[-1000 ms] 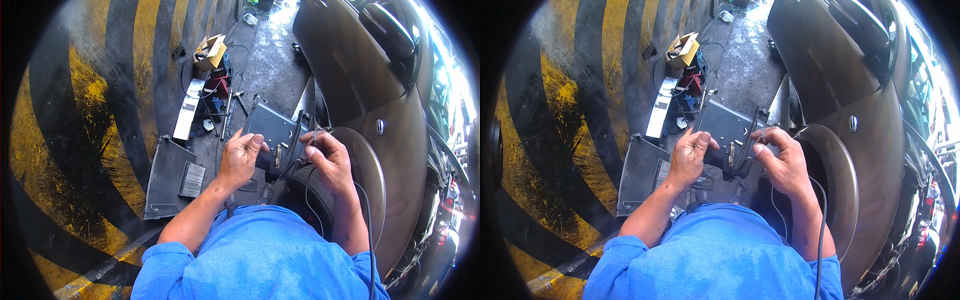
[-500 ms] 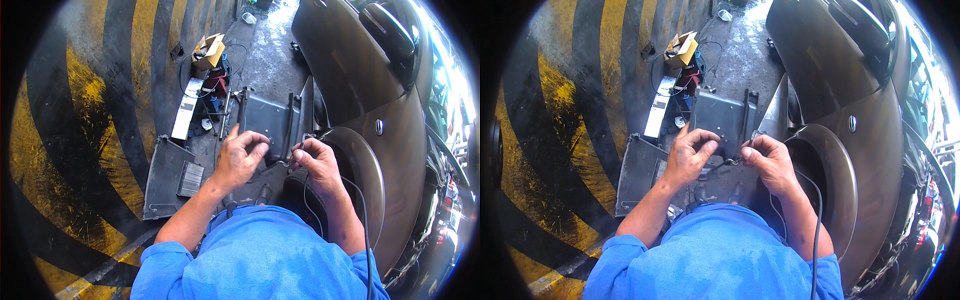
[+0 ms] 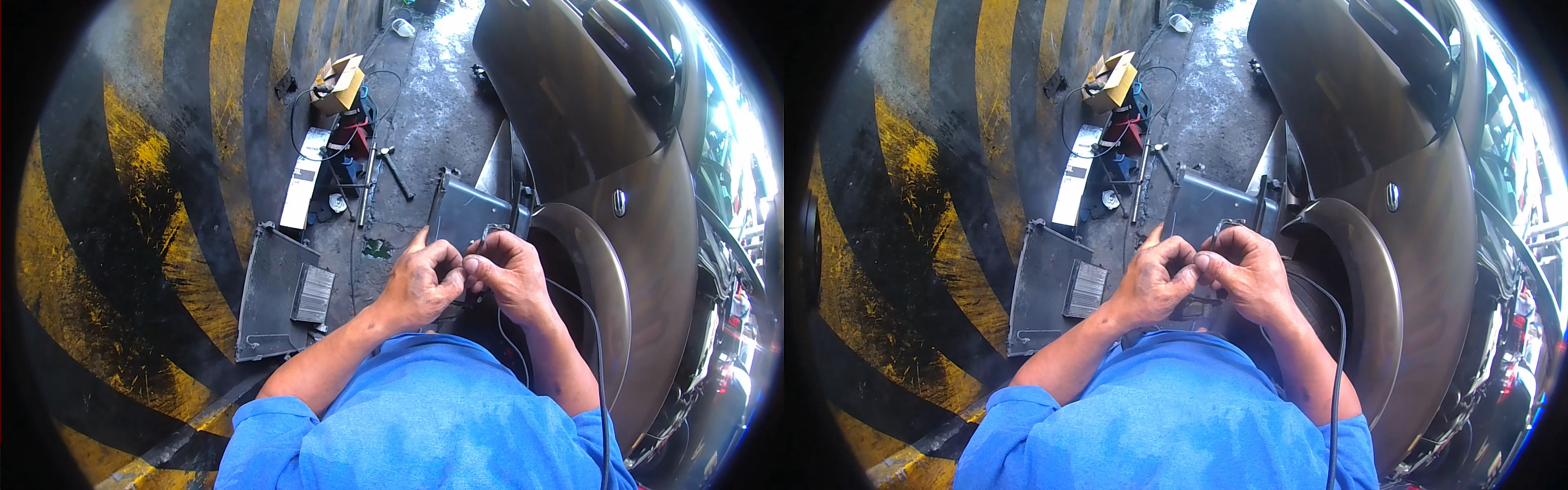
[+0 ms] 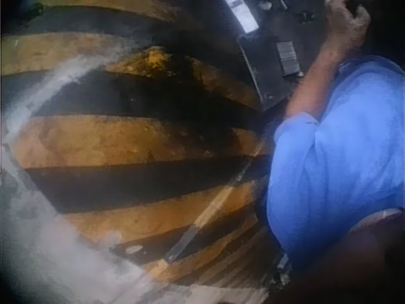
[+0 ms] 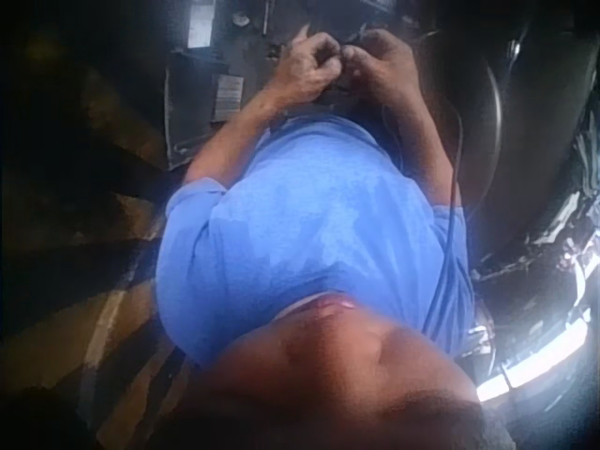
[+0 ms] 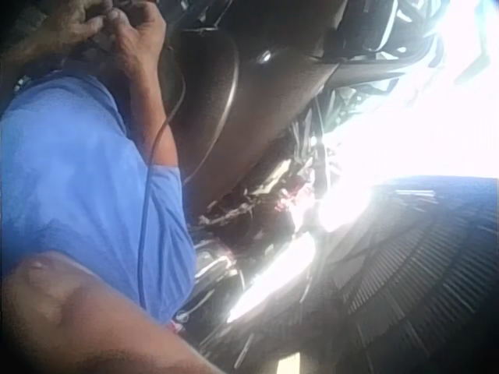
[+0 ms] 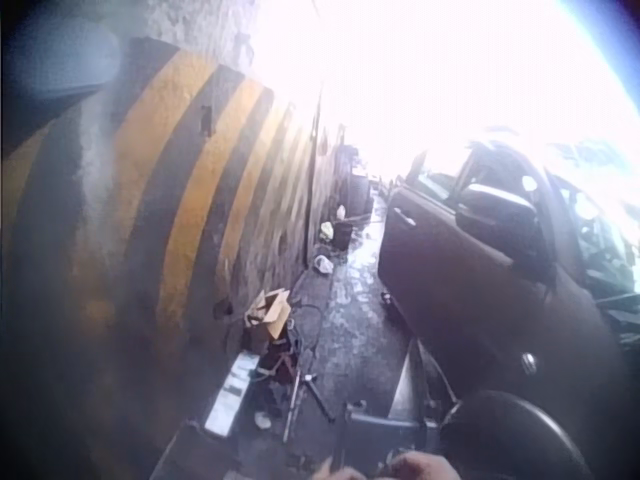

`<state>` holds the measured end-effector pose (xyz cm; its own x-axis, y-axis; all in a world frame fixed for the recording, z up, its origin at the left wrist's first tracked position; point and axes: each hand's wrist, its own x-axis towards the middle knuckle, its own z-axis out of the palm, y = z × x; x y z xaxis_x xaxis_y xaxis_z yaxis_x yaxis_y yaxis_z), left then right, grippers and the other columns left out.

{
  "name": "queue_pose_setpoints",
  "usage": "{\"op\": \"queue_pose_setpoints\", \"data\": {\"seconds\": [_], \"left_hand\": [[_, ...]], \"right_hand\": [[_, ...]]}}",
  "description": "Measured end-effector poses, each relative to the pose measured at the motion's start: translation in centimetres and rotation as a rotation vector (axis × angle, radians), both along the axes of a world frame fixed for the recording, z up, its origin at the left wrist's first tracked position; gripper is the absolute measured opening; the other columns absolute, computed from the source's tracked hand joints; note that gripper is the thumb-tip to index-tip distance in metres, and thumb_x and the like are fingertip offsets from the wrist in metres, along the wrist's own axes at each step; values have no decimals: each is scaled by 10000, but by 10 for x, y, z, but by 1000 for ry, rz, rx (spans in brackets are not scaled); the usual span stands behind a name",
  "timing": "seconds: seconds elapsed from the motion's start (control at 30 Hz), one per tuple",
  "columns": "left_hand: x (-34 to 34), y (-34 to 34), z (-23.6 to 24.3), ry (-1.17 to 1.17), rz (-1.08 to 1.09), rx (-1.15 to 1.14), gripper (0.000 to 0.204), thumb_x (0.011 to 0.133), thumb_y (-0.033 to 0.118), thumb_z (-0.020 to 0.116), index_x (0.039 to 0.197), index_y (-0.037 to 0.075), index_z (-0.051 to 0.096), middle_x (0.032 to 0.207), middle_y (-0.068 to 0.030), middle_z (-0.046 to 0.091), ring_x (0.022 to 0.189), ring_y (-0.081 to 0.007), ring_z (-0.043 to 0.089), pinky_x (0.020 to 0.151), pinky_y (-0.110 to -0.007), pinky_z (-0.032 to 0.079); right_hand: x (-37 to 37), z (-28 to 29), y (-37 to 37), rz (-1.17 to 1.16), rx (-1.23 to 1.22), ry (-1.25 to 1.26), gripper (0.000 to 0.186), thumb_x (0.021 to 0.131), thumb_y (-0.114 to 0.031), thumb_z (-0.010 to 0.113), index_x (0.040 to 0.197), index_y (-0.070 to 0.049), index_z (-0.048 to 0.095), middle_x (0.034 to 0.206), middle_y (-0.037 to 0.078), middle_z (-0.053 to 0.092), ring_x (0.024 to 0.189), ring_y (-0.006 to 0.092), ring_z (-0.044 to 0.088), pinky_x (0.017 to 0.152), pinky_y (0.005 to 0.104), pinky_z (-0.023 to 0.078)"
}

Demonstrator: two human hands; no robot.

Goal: The person prepares a plastic car ventilation housing by stripping off old material and threading a wire through it, receives and handles an evaporator core, and then works on a blower assembly on the ground using a screwdriver.

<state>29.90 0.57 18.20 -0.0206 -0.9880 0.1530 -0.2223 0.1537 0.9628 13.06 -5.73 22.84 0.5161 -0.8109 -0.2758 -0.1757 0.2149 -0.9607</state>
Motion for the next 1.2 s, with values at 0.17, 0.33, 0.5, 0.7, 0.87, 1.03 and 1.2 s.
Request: {"op": "queue_pose_setpoints", "data": {"seconds": [0.17, 0.33, 0.5, 0.7, 0.87, 1.03, 1.2], "left_hand": [[-8, -2, -10, 46, 192, -126, 77, 842, 113, 553, 802, 47, 554, 701, -31, 514, 696, -184, 533, 1103, -507, 291], [2, 0, -15, 165, 250, -45, 231, 924, 225, 517, 780, 46, 543, 728, -30, 504, 730, -153, 485, 806, -311, 401], [0, 2, -4, 136, 189, 33, 317, 950, 336, 609, 878, 27, 616, 894, -59, 555, 827, -144, 543, 809, -291, 463], [-5, 4, -1, 276, 145, -27, 231, 908, 236, 691, 991, 23, 662, 966, -41, 566, 848, -108, 579, 755, -262, 493], [-3, 2, -6, 209, 110, 35, 195, 914, 218, 676, 932, 25, 660, 946, -31, 555, 825, -94, 556, 726, -252, 472], [-3, -1, -10, 369, 144, 159, 181, 925, 201, 647, 890, 24, 636, 897, -25, 549, 800, -92, 537, 726, -250, 450], [-9, -1, -27, 650, 158, 264, 184, 933, 190, 627, 872, 17, 625, 882, -26, 538, 806, -100, 529, 724, -249, 440]], "right_hand": [[0, -13, 4, -177, 53, -260, 168, 885, -108, 703, 959, 2, 600, 827, 77, 656, 668, 138, 658, 606, 275, 565], [-7, -4, -3, -294, 32, -308, 177, 899, -145, 695, 938, -8, 592, 822, 84, 645, 672, 166, 675, 623, 288, 577], [-6, -4, -2, -203, 61, -250, 203, 891, -171, 714, 930, -6, 601, 807, 67, 644, 675, 143, 671, 608, 255, 558], [-4, -5, -1, -141, 30, -194, 198, 890, -164, 716, 933, -1, 612, 802, 59, 645, 690, 132, 670, 613, 242, 550], [-2, -6, 2, -141, 31, -223, 180, 893, -149, 711, 932, -4, 611, 811, 62, 646, 695, 132, 666, 623, 244, 550], [-1, -15, 6, -173, -5, -312, 164, 901, -139, 699, 930, -21, 588, 822, 76, 643, 708, 152, 669, 644, 267, 563], [-3, -18, 6, -140, -44, -349, 187, 902, -154, 702, 928, -22, 573, 842, 85, 642, 739, 164, 671, 698, 300, 577]]}}
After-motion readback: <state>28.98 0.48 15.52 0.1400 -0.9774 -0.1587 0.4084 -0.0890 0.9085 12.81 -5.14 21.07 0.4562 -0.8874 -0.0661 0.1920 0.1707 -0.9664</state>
